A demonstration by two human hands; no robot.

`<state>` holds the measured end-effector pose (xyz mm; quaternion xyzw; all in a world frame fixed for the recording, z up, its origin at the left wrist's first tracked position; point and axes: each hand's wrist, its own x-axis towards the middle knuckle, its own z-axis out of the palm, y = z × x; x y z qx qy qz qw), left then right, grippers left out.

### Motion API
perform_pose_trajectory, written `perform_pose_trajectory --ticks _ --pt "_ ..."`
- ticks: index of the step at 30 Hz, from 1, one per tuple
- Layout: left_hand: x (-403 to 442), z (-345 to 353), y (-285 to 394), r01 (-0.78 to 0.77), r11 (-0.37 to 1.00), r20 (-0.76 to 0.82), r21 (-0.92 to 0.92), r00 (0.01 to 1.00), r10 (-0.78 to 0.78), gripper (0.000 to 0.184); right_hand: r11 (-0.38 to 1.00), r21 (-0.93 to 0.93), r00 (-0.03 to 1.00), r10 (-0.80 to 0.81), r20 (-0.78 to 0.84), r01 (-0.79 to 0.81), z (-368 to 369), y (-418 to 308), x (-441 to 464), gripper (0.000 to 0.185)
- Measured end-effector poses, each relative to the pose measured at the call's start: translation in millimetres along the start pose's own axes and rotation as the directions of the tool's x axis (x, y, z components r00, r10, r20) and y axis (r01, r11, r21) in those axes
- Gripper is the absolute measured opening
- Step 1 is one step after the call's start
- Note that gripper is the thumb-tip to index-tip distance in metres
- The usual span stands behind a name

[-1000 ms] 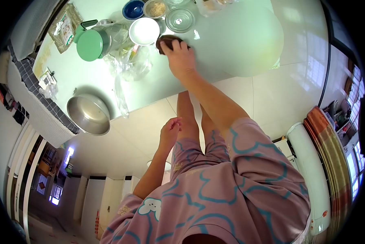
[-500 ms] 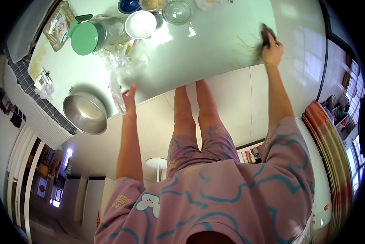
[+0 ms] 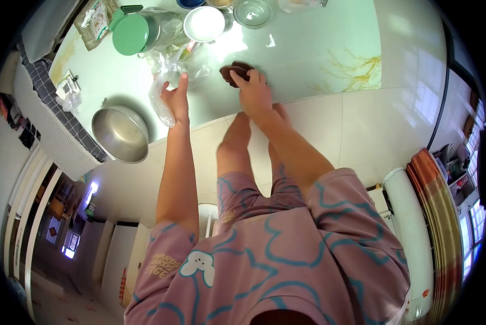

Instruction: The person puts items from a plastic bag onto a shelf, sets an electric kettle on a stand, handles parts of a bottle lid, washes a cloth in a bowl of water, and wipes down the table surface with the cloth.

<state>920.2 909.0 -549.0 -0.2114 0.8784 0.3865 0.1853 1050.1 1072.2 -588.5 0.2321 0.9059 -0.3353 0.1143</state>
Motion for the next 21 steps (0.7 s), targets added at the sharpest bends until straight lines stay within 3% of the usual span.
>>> perform_pose_trajectory --ticks 1,3,6,7,9,10,12,13,15,16,18,19,20,21 --pt "6.1 -0.4 -6.6 -0.001 1.0 0.001 -0.001 1.0 0.001 0.085 1.0 -0.001 1.0 0.0 -0.001 0.0 -6.4 1.8 3.2 0.048" --pt "12.0 0.6 -9.8 0.05 0.998 0.0 0.028 0.999 -0.05 0.081 0.992 0.097 0.985 -0.069 -0.159 0.085 -27.8 20.2 18.2 0.048" --pt "7.9 -2.9 1.4 0.055 0.998 0.05 -0.006 0.997 -0.055 0.078 0.979 -0.017 0.946 0.193 -0.261 -0.204 -70.0 41.7 44.1 0.05" --pt "3.0 -4.7 3.9 0.06 0.998 0.053 -0.003 0.997 -0.059 0.078 0.959 -0.065 0.934 0.25 -0.255 -0.275 -75.0 48.4 48.3 0.058" --pt "1.0 -7.0 5.1 0.017 0.996 0.092 -0.093 0.996 -0.008 0.074 0.959 -0.141 0.95 0.211 -0.228 -0.247 -69.7 50.7 48.9 0.059" --pt "4.1 -10.3 2.3 0.027 1.0 0.116 -0.017 0.993 -0.025 0.073 0.957 -0.141 0.948 0.217 -0.233 -0.253 -64.2 49.5 46.2 0.059" --pt "7.3 -17.0 -2.1 -0.002 1.0 0.135 -0.017 0.991 0.004 0.073 0.869 -0.476 0.925 -0.06 -0.376 -0.136 -62.9 24.6 28.8 0.054" --pt "8.0 -18.6 -3.2 -0.03 0.999 0.147 -0.026 0.989 0.034 0.073 0.867 -0.478 0.926 -0.055 -0.374 -0.142 -59.3 12.9 20.6 0.054" --pt "3.1 -25.6 4.4 -0.063 0.998 0.162 -0.014 0.985 0.065 0.074 0.93 -0.366 0.916 -0.175 -0.362 0.033 -47.4 -10.0 13.4 0.05" --pt "2.3 -28.1 9.3 -0.104 0.995 0.178 -0.002 0.979 0.102 0.074 0.93 -0.367 0.914 -0.172 -0.367 0.027 -35.9 -21.1 13.7 0.05" --pt "5.7 -30.1 4.3 -0.109 0.994 0.193 -0.017 0.975 0.111 0.077 0.994 0.06 0.962 -0.07 -0.263 0.088 -7.8 -41.4 11.7 0.042" --pt "6.8 -30.9 0.9 -0.11 0.993 0.2 -0.031 0.973 0.114 0.081 0.995 0.059 0.962 -0.066 -0.264 0.085 -0.2 -48.6 16.4 0.042" --pt "5.7 -32.8 4.0 -0.111 0.993 0.203 -0.03 0.972 0.115 0.081 0.93 0.36 0.964 0.161 -0.213 -0.076 2.9 -56.7 25.1 0.038" --pt "3.0 -35.7 10.4 -0.116 0.99 0.235 -0.075 0.963 0.13 0.081 0.753 0.617 0.927 0.362 -0.097 -0.229 6.7 -63.0 32.4 0.035"
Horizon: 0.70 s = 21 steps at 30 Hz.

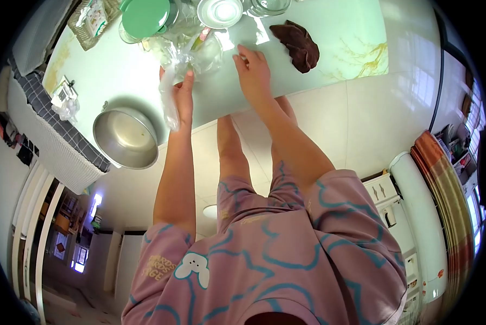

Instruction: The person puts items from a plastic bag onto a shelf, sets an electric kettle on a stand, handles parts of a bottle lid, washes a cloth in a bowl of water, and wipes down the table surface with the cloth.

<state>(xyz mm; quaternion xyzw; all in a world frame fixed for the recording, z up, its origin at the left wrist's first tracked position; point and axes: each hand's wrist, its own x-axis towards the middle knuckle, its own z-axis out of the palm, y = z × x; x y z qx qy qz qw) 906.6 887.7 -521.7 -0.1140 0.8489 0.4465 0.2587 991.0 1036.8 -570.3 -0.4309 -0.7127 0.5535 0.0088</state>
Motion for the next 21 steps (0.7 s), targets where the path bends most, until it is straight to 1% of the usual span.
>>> perform_pose_trajectory --ticks 1,2,3,4,5,6,7,9,10,11,12,13,14,15,16,17,18,19,21 --pt "-2.1 -1.1 4.9 -0.013 0.999 0.032 -0.045 0.999 0.015 0.081 1.0 0.0 1.0 0.005 -0.002 -0.005 7.2 -4.2 3.9 0.035" --pt "-2.0 -1.3 1.5 -0.013 0.999 0.035 -0.043 0.999 0.014 0.081 0.995 0.072 0.998 0.067 0.011 -0.067 14.1 -5.8 9.3 0.034" --pt "-1.9 -1.4 -1.4 0.009 1.0 0.014 -0.008 1.0 -0.009 0.082 0.981 0.143 0.992 0.127 0.027 -0.129 19.8 -7.4 13.9 0.035" --pt "-1.3 -1.4 -3.9 0.03 0.999 -0.007 0.028 1.0 -0.03 0.082 0.981 0.144 0.991 0.129 0.023 -0.131 24.2 -8.9 17.1 0.035" --pt "-1.1 -1.4 -4.0 0.029 0.999 -0.002 0.03 1.0 -0.028 0.082 0.97 0.177 0.986 0.161 0.042 -0.166 29.0 -7.6 19.9 0.037" --pt "-1.2 -1.5 -4.2 0.015 0.999 0.022 -0.032 1.0 -0.015 0.081 0.957 0.208 0.979 0.192 0.063 -0.201 33.3 -6.4 23.1 0.04" --pt "-1.5 -1.7 -4.3 0.005 0.996 0.044 -0.094 0.999 -0.001 0.08 0.957 0.209 0.979 0.194 0.062 -0.202 37.4 -5.4 27.1 0.04" --pt "-2.3 -1.2 -3.3 0.008 0.996 0.037 -0.086 0.999 -0.005 0.078 0.961 0.195 0.981 0.194 0.023 -0.194 45.1 -3.0 32.0 0.047" --pt "-2.2 -1.7 -2.7 0.01 0.997 0.029 -0.077 1.0 -0.008 0.077 0.961 0.196 0.981 0.194 0.024 -0.195 48.3 -1.5 32.5 0.047" --pt "-0.8 -1.5 -4.4 0.01 0.997 0.028 -0.075 1.0 -0.008 0.077 0.968 0.157 0.981 0.194 0.021 -0.195 48.8 -5.5 33.1 0.049" --pt "1.3 -0.1 -6.1 0.024 0.999 0.02 -0.022 1.0 -0.024 0.069 0.974 0.117 0.981 0.194 0.018 -0.194 49.7 -9.2 33.3 0.052" --pt "2.5 0.9 -8.0 0.04 0.999 0.011 0.031 0.999 -0.04 0.063 0.973 0.119 0.98 0.196 0.018 -0.197 53.0 -14.2 34.0 0.052" --pt "2.9 1.3 -6.6 0.04 0.999 0.013 0.033 0.999 -0.041 0.063 0.977 0.117 0.982 0.186 -0.031 -0.181 60.1 -16.1 36.4 0.046" --pt "3.9 1.4 -5.4 -0.013 1.0 0.041 -0.002 0.999 0.013 0.062 0.98 0.113 0.981 0.175 -0.078 -0.166 65.5 -17.0 37.6 0.041" --pt "4.7 1.2 -4.4 -0.065 0.997 0.066 -0.038 0.996 0.067 0.06 0.979 0.114 0.981 0.179 -0.078 -0.169 68.6 -16.4 38.1 0.041" --pt "7.1 1.1 -8.0 -0.062 0.997 0.068 -0.035 0.996 0.065 0.06 0.971 0.149 0.979 0.199 -0.051 -0.189 70.4 -17.7 39.2 0.033" --pt "9.7 1.6 -11.4 -0.039 0.999 0.051 0.015 0.998 0.038 0.058 0.96 0.184 0.976 0.218 -0.024 -0.21 71.8 -18.6 39.2 0.027" --pt "10.8 1.9 -14.9 -0.014 0.998 0.033 0.065 0.999 0.012 0.055 0.959 0.183 0.975 0.222 -0.023 -0.214 73.0 -19.8 39.3 0.027" --pt "7.8 2.6 -7.9 -0.011 0.999 0.049 0.052 0.999 0.008 0.056 0.995 0.039 0.994 0.089 -0.057 -0.086 78.9 -13.3 42.3 0.022"
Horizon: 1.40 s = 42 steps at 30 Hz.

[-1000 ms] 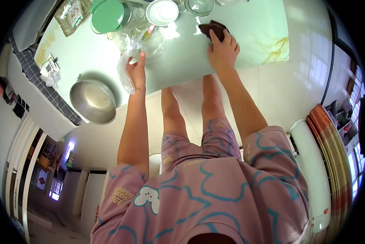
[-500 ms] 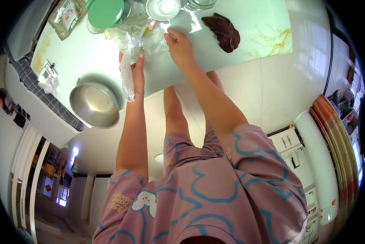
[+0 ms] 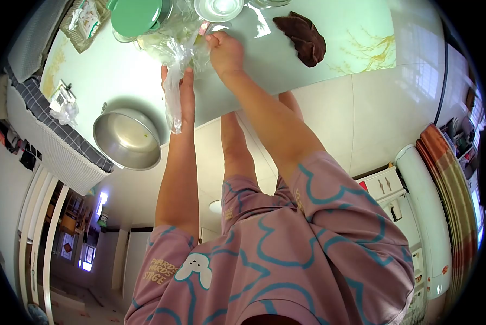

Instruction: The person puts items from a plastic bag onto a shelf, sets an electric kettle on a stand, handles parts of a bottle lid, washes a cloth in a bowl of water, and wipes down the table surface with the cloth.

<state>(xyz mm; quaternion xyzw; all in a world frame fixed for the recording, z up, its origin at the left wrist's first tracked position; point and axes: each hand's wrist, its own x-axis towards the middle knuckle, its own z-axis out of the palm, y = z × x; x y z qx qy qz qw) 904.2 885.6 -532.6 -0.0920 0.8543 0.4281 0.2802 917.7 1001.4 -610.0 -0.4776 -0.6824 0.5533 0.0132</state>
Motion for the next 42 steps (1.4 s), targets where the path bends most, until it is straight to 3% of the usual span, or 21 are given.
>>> perform_pose_trajectory --ticks 4,7,8,10,11,13,16,18,22,25,26,27,28,30,31,33,35,37,39,40,42 --pt "1.5 -3.4 3.9 -0.028 0.999 0.056 -0.024 0.998 0.029 0.06 0.99 -0.112 0.996 -0.084 0.03 0.086 -3.3 5.3 0.2 0.027" --pt "-2.5 -5.1 8.5 -0.012 1.0 0.047 -0.006 0.999 0.013 0.054 0.985 -0.172 0.993 0.027 0.115 -0.007 -17.6 -0.2 -5.9 0.03" --pt "-3.4 -4.7 6.7 -0.011 1.0 0.046 -0.005 0.999 0.012 0.054 0.982 -0.173 0.995 -0.066 0.076 0.078 -28.7 -2.9 -12.1 0.028" --pt "-4.0 -3.1 -1.3 0.017 0.996 -0.081 0.084 0.997 -0.011 0.079 0.948 -0.243 0.975 -0.219 -0.025 0.207 -54.8 1.2 -19.3 0.023" --pt "-3.7 -4.0 -3.8 0.017 0.996 -0.081 0.085 0.997 -0.01 0.079 0.92 -0.308 0.957 -0.28 -0.081 0.243 -71.9 6.7 -20.1 0.021" --pt "-3.8 -9.0 -7.8 0.027 0.998 -0.047 0.054 0.999 -0.024 0.089 0.908 -0.327 0.904 -0.35 -0.246 0.263 -111.4 16.4 -17.1 0.02" --pt "-4.6 -13.9 -15.0 0.017 0.986 -0.099 0.165 0.995 0.0 0.09 0.869 -0.429 0.882 -0.385 -0.27 0.248 -165.7 30.2 0.3 0.023" --pt "0.2 -16.2 -31.1 -0.02 0.988 -0.119 0.15 0.992 0.039 0.09 0.619 -0.748 0.792 -0.569 -0.22 0.238 -185.8 37.5 12.9 0.026" --pt "-3.5 -17.4 -34.2 -0.039 0.992 -0.181 0.117 0.982 0.06 0.089 0.604 -0.774 0.877 -0.459 -0.143 0.189 -191.3 41.3 26.0 0.032" --pt "-9.1 -16.4 -9.9 -0.001 0.988 -0.124 0.154 0.992 0.02 0.089 0.626 -0.729 0.866 -0.491 -0.092 0.277 -182.6 53.2 30.5 0.036" --pt "-11.1 -15.3 -2.5 0.0 0.988 -0.123 0.156 0.992 0.019 0.089 0.518 -0.825 0.828 -0.548 -0.12 0.224 -175.5 36.4 18.6 0.036" --pt "-12.6 -14.0 2.9 -0.024 0.984 -0.12 0.175 0.992 0.045 0.089 0.519 -0.825 0.829 -0.546 -0.121 0.222 -171.8 27.6 17.6 0.036" --pt "-13.6 -12.3 7.5 -0.048 0.98 -0.117 0.192 0.991 0.071 0.09 0.684 -0.676 0.898 -0.434 -0.076 0.274 -169.3 18.9 17.6 0.033" --pt "-10.0 -7.3 8.2 -0.051 0.988 -0.107 0.145 0.992 0.067 0.088 0.69 -0.541 0.838 -0.543 0.053 0.481 -151.2 15.5 3.7 0.032" --pt "-7.4 -4.0 7.7 -0.052 0.994 -0.095 0.097 0.994 0.062 0.086 0.513 -0.571 0.683 -0.72 0.12 0.641 -134.3 19.7 -10.5 0.031" --pt "-2.6 2.6 12.3 -0.081 0.99 -0.094 0.114 0.991 0.092 0.082 0.596 -0.259 0.644 -0.64 0.419 0.76 -101.6 27.4 -24.2 0.039" --pt "4.3 9.1 13.9 -0.112 0.985 -0.096 0.132 0.988 0.125 0.079 0.529 -0.295 0.603 -0.643 0.472 0.796 -76.9 20.7 -51.9 0.045" --pt "14.1 16.3 10.8 -0.024 0.999 -0.088 0.04 0.996 0.028 0.076 0.461 -0.325 0.563 -0.639 0.525 0.826 -62.5 27.6 -66.2 0.051" --pt "32.3 22.5 -12.4 -0.025 0.999 -0.107 0.029 0.994 0.028 0.077 0.373 -0.391 0.54 -0.538 0.647 0.841 -53.1 40.9 -67.5 0.071" --pt "38.0 23.4 -26.7 -0.025 1.0 -0.128 0.018 0.991 0.027 0.078 0.377 -0.392 0.543 -0.535 0.647 0.839 -51.6 46.8 -63.0 0.071" --pt "38.4 23.7 -25.7 0.028 0.998 -0.107 0.064 0.994 -0.021 0.072 0.236 -0.488 0.54 -0.448 0.713 0.84 -51.0 58.9 -49.7 0.075"
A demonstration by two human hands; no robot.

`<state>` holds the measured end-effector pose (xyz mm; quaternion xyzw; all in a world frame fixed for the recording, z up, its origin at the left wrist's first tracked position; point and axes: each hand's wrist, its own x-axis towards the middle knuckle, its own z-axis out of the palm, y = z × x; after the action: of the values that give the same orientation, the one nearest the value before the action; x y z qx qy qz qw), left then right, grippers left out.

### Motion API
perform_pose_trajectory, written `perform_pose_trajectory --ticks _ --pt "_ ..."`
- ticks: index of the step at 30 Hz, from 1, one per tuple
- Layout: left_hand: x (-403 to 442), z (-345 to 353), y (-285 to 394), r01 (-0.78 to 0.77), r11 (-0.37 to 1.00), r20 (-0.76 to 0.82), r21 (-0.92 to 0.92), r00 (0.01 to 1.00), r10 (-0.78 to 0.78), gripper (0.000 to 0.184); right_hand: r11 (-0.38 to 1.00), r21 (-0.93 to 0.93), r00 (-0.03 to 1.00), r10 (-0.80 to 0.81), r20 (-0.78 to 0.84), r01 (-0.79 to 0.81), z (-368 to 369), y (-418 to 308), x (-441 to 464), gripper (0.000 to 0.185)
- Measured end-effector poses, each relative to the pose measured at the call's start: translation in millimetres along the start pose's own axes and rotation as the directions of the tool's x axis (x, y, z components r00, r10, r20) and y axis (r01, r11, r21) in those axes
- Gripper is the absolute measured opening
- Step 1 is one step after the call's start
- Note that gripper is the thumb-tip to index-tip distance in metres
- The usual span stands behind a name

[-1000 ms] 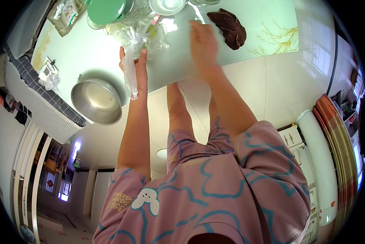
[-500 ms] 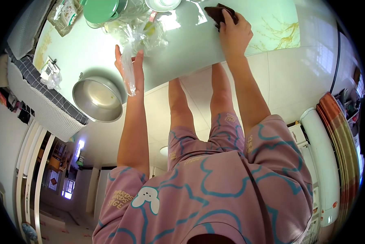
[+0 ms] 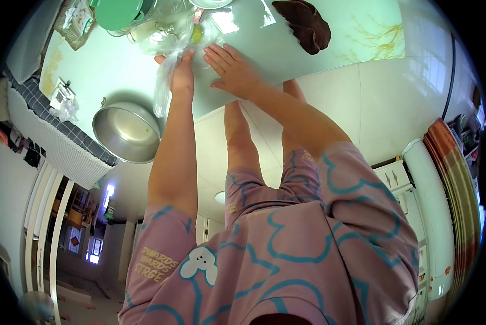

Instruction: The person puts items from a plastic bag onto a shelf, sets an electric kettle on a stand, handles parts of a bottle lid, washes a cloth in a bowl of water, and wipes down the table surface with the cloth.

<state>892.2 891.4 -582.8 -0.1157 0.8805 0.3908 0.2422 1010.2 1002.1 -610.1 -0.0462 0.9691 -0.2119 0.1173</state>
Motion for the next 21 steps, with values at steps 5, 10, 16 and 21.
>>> perform_pose_trajectory --ticks 5,10,16,21 --pt "6.4 -2.8 -0.4 0.04 0.995 0.023 0.09 0.999 -0.042 0.063 0.998 0.036 0.998 -0.054 -0.02 0.054 7.2 8.5 -2.5 0.075" --pt "9.0 2.2 -8.6 0.062 0.967 -0.002 0.249 0.998 -0.063 0.077 0.998 0.006 0.996 -0.069 0.056 0.068 -3.6 28.9 -25.0 0.075" --pt "12.8 6.2 -22.8 -0.019 0.958 0.077 0.285 0.997 -0.004 0.074 0.998 -0.053 0.993 -0.034 0.112 0.04 -18.4 32.6 -49.6 0.068" --pt "13.3 5.6 -29.5 -0.013 0.982 0.103 0.19 0.995 -0.006 0.076 0.988 0.15 0.997 0.053 -0.049 -0.045 -24.0 30.8 -70.0 0.055"
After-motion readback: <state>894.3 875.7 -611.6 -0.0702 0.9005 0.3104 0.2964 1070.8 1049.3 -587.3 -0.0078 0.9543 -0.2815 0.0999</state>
